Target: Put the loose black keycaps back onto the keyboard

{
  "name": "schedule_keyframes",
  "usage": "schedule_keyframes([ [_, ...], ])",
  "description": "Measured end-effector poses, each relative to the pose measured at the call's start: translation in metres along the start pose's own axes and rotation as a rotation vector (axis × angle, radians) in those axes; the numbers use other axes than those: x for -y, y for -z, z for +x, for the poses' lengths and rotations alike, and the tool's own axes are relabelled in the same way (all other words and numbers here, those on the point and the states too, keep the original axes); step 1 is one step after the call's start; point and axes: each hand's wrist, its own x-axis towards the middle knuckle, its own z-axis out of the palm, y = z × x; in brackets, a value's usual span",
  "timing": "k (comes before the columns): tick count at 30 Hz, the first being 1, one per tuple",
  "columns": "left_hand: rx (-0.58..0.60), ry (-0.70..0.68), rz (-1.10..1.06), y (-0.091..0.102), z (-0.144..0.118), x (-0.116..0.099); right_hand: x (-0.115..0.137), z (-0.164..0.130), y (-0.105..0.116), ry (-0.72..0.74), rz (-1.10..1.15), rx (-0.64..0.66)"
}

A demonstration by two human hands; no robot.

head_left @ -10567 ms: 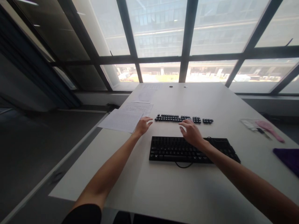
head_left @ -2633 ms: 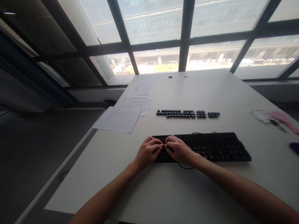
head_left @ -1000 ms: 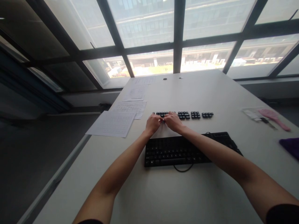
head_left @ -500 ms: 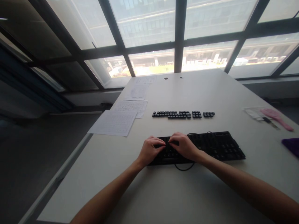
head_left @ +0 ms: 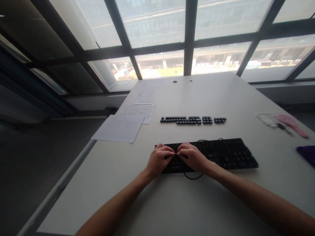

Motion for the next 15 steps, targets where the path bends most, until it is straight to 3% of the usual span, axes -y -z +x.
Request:
schedule_keyframes([
  [15,0.016,-0.153,0.169,-0.0012,-0.0086,-0.0071,0.0088,-0.0044,-0.0011,0.016,-0.121,0.041],
])
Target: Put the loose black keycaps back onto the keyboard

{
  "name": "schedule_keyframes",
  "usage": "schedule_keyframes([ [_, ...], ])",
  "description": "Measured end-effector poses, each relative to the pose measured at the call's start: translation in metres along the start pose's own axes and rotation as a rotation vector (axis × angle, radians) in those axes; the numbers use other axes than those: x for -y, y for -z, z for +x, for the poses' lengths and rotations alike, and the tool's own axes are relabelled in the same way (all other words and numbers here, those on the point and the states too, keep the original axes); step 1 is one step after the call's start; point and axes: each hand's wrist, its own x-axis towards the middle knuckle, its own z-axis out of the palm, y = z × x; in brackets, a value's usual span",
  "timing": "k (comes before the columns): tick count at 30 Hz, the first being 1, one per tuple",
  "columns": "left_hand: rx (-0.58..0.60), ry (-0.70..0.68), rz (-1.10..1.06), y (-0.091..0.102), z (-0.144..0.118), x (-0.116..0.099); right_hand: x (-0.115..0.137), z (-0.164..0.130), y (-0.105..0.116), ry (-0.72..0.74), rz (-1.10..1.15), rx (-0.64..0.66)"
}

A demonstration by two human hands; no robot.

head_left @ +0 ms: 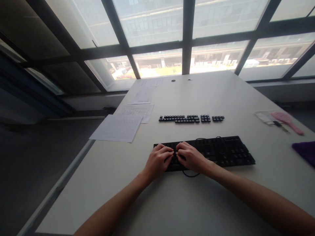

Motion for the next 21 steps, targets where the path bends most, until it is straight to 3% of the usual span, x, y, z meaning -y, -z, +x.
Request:
schedule_keyframes([
  [14,0.051,0.063,-0.009,0.0,-0.002,-0.005,-0.001,-0.002,-0.001,-0.037,0.064,-0.017],
  [18,-0.02,0.148,-0.04,0.005,0.021,0.013,-0.019,0.011,0.008,-0.156,0.081,-0.05],
  [21,-0.05,0.181,0.03,0.002,0.056,0.04,-0.047,0.035,0.019,-0.274,-0.108,-0.107],
])
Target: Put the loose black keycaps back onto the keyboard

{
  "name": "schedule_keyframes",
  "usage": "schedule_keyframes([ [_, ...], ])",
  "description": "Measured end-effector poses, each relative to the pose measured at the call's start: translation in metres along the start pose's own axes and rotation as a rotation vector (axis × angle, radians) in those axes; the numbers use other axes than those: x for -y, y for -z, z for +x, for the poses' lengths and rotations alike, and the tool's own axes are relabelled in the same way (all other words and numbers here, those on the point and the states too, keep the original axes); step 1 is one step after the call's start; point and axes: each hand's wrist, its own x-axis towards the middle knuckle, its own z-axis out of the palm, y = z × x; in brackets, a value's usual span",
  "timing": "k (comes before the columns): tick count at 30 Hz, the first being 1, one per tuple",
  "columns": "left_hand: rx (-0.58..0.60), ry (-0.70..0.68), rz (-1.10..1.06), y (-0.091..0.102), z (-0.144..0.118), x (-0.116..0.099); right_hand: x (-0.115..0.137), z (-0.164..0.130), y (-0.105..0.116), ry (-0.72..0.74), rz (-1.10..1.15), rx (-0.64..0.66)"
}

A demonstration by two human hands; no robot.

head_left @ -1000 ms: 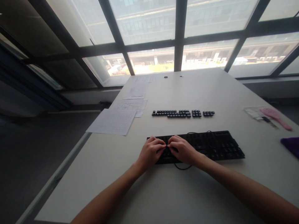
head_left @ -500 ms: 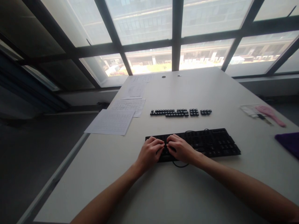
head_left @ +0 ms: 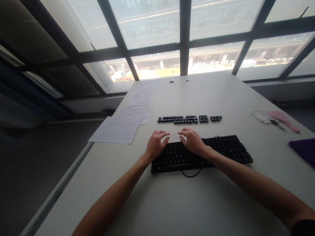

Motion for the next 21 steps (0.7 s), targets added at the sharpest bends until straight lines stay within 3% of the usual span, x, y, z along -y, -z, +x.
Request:
schedule_keyframes([
  [4,0.012,0.013,0.099,-0.022,0.056,0.024,-0.026,0.045,0.0,-0.054,-0.258,0.017],
  [8,0.042,0.005,0.182,-0.045,0.089,0.033,-0.037,0.07,-0.006,-0.034,-0.387,0.074],
  [13,0.061,-0.011,0.18,-0.058,0.096,0.035,-0.038,0.075,-0.012,0.013,-0.41,0.103],
  [21,0.092,-0.021,0.083,-0.055,0.091,0.038,-0.036,0.071,-0.012,0.097,-0.311,0.125],
])
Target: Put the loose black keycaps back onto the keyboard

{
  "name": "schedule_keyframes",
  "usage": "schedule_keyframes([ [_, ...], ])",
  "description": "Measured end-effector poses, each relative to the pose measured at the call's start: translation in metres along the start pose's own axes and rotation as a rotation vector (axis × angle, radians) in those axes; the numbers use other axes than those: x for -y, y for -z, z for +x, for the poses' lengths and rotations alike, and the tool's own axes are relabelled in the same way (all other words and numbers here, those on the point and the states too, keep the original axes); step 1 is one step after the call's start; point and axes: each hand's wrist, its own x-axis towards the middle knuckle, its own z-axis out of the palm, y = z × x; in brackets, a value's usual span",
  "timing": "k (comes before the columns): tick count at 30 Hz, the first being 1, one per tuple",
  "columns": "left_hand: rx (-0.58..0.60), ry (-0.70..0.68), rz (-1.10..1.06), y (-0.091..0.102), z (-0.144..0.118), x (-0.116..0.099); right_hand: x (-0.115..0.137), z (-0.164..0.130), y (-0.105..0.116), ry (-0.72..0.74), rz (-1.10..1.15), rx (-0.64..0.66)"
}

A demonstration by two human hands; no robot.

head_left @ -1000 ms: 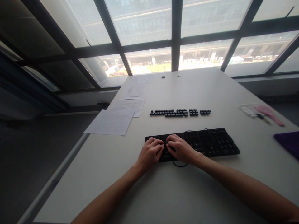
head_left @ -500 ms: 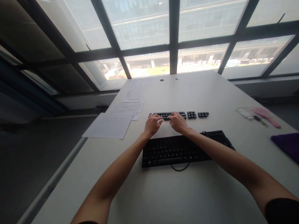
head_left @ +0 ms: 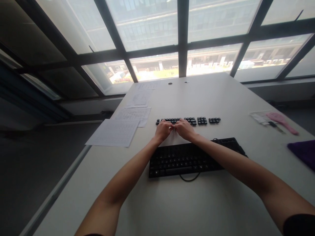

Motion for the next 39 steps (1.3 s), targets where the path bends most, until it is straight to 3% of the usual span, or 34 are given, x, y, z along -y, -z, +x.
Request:
schedule_keyframes([
  [5,-0.023,0.035,-0.059,0.019,-0.015,-0.012,0.008,-0.016,0.009,-0.02,0.105,-0.053],
  [10,-0.029,0.044,-0.311,0.048,-0.07,-0.05,0.031,-0.071,0.025,-0.026,0.479,-0.175],
  [16,0.039,0.047,-0.409,0.044,-0.12,-0.079,0.051,-0.122,0.021,-0.032,0.654,-0.18],
  [22,0.019,0.02,-0.391,0.034,-0.126,-0.078,0.053,-0.126,0.016,0.019,0.648,-0.165],
  [39,0.023,-0.184,-0.142,0.035,-0.134,-0.085,0.056,-0.131,0.022,0.143,0.449,-0.11],
])
